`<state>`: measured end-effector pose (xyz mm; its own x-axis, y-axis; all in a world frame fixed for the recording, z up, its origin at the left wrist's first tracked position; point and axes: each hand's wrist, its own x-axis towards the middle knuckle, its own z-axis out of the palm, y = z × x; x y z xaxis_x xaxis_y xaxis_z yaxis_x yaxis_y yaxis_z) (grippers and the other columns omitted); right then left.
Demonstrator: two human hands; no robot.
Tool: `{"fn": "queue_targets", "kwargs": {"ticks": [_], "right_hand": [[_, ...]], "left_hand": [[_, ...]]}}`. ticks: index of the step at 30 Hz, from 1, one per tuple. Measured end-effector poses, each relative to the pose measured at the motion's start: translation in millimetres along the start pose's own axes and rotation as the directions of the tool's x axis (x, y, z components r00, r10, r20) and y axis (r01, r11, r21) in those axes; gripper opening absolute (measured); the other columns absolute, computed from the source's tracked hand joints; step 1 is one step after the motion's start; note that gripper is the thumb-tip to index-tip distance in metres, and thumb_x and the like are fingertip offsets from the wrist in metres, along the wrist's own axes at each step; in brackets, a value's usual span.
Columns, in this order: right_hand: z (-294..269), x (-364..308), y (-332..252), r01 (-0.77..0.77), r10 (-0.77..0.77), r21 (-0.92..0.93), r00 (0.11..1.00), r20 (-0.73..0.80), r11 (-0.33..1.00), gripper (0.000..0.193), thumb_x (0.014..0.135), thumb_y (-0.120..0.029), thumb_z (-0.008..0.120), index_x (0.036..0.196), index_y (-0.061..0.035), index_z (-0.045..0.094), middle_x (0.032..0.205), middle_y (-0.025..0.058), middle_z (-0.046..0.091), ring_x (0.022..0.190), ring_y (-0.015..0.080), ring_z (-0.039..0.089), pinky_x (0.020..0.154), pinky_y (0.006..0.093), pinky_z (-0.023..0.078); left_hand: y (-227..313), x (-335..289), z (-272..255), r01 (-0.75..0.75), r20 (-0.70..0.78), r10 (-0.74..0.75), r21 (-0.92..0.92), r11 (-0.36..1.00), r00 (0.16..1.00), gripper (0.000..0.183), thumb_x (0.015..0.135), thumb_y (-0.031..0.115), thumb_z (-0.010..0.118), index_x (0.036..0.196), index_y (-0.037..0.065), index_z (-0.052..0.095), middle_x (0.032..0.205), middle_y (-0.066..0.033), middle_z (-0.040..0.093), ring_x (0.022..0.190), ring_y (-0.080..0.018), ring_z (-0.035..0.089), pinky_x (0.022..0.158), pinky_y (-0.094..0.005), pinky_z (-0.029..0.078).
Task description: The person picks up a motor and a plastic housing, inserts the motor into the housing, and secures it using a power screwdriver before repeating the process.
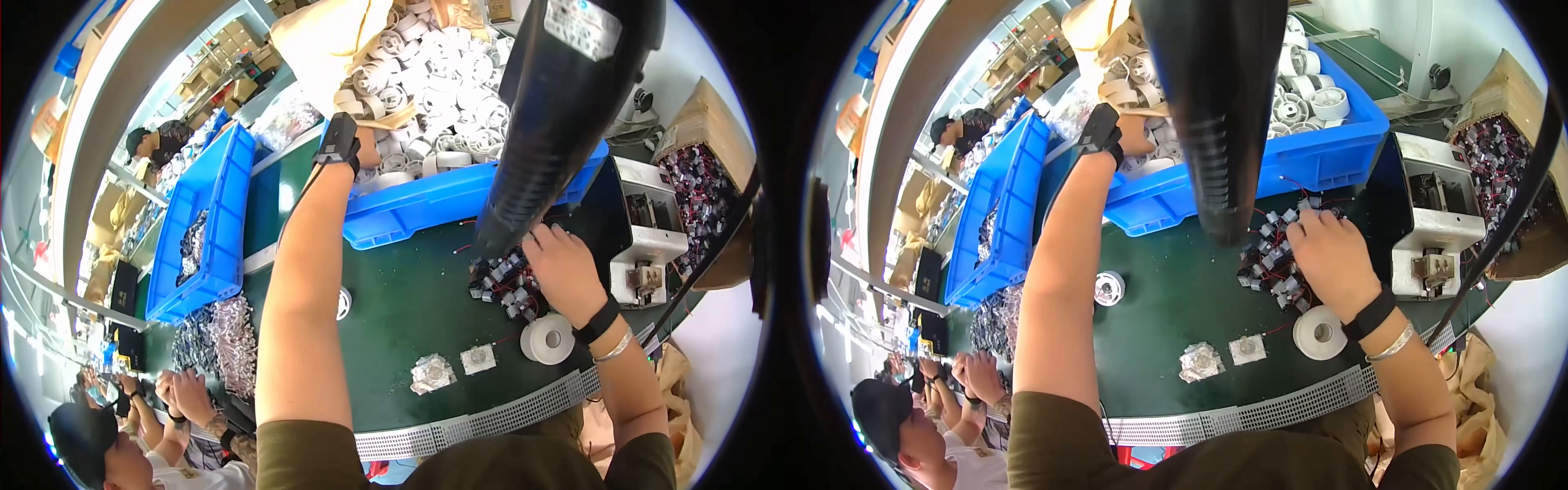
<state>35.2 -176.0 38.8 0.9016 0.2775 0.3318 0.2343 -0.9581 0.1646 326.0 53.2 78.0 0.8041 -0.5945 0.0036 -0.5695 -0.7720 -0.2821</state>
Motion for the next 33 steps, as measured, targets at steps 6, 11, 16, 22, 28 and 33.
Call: {"fn": "queue_targets", "kwargs": {"ticks": [6, 11, 16, 22, 28, 33], "right_hand": [[-13.0, 23.9, -15.3, 0.021, 0.074, 0.47, 0.98, -0.184, 0.882, 0.037, 0.069, 0.0, 0.066, 0.102, -0.0061, 0.052, 0.096, 0.0113, 0.054, 0.088, 0.0322, 0.055, 0.075, 0.0405, 0.048], [-14.8, 22.5, -12.5, 0.017, 0.029, 0.286, 0.988, -0.153, 0.958, 0.012, 0.076, -0.002, 0.058, 0.085, -0.0082, 0.062, 0.079, 0.0083, 0.055, 0.081, 0.0298, 0.057, 0.07, 0.0399, 0.047], [-15.1, 22.1, 0.5, -0.038, 0.136, 0.454, 0.973, -0.187, 0.89, 0.01, 0.079, 0.0, 0.059, 0.088, -0.0019, 0.055, 0.081, 0.0147, 0.054, 0.077, 0.0341, 0.056, 0.066, 0.038, 0.046], [-12.1, 10.3, 7.1, 0.016, 0.173, 0.596, 0.95, -0.26, 0.803, 0.019, 0.075, 0.003, 0.065, 0.09, -0.0017, 0.055, 0.078, 0.0139, 0.055, 0.067, 0.029, 0.056, 0.062, 0.0328, 0.045], [-69.7, -33.3, 2.1, -0.171, 0.358, 0.97, 0.928, 0.099, 0.175, 0.018, 0.084, 0.0, 0.062, 0.101, 0.0024, 0.057, 0.091, 0.0052, 0.061, 0.074, 0.0101, 0.058, 0.065, 0.023, 0.05], [-70.6, -45.5, 4.5, -0.091, 0.302, 0.995, 0.948, 0.101, -0.046, 0.031, 0.089, -0.004, 0.057, 0.119, 0.003, 0.053, 0.11, 0.0092, 0.06, 0.086, 0.0132, 0.062, 0.077, 0.0253, 0.052]], "left_hand": [[-52.0, -85.3, -37.9, 0.116, -0.363, -0.213, -0.272, 0.955, 0.907, 0.054, 0.068, 0.031, 0.073, 0.111, 0.003, 0.059, 0.11, -0.0242, 0.055, 0.099, -0.0395, 0.057, 0.087, -0.0422, 0.047], [-22.9, -133.9, -72.8, -0.064, -0.688, -0.212, -0.352, 0.934, 0.694, 0.051, 0.07, 0.029, 0.076, 0.108, 0.0, 0.059, 0.1, -0.0204, 0.061, 0.093, -0.0357, 0.06, 0.08, -0.0402, 0.049], [37.2, -180.8, -81.5, -0.191, -0.625, -0.339, -0.625, 0.757, 0.703, 0.052, 0.074, 0.027, 0.078, 0.111, -0.001, 0.058, 0.091, -0.0116, 0.064, 0.075, -0.0154, 0.063, 0.066, -0.0282, 0.054], [113.9, -222.5, -77.0, -0.327, -0.502, -0.286, -0.81, 0.487, 0.816, 0.055, 0.067, 0.024, 0.082, 0.109, -0.002, 0.057, 0.093, -0.0151, 0.063, 0.08, -0.0229, 0.065, 0.067, -0.0308, 0.054], [187.9, -233.7, -51.2, -0.41, -0.437, -0.023, -0.86, 0.303, 0.899, 0.051, 0.068, 0.019, 0.076, 0.112, 0.003, 0.055, 0.106, -0.0173, 0.057, 0.101, -0.0353, 0.055, 0.086, -0.0392, 0.046], [211.4, -223.0, -42.4, -0.482, -0.538, 0.066, -0.685, 0.547, 0.84, 0.048, 0.065, 0.017, 0.075, 0.11, 0.005, 0.061, 0.11, -0.0167, 0.057, 0.103, -0.0347, 0.055, 0.089, -0.0413, 0.045]]}}
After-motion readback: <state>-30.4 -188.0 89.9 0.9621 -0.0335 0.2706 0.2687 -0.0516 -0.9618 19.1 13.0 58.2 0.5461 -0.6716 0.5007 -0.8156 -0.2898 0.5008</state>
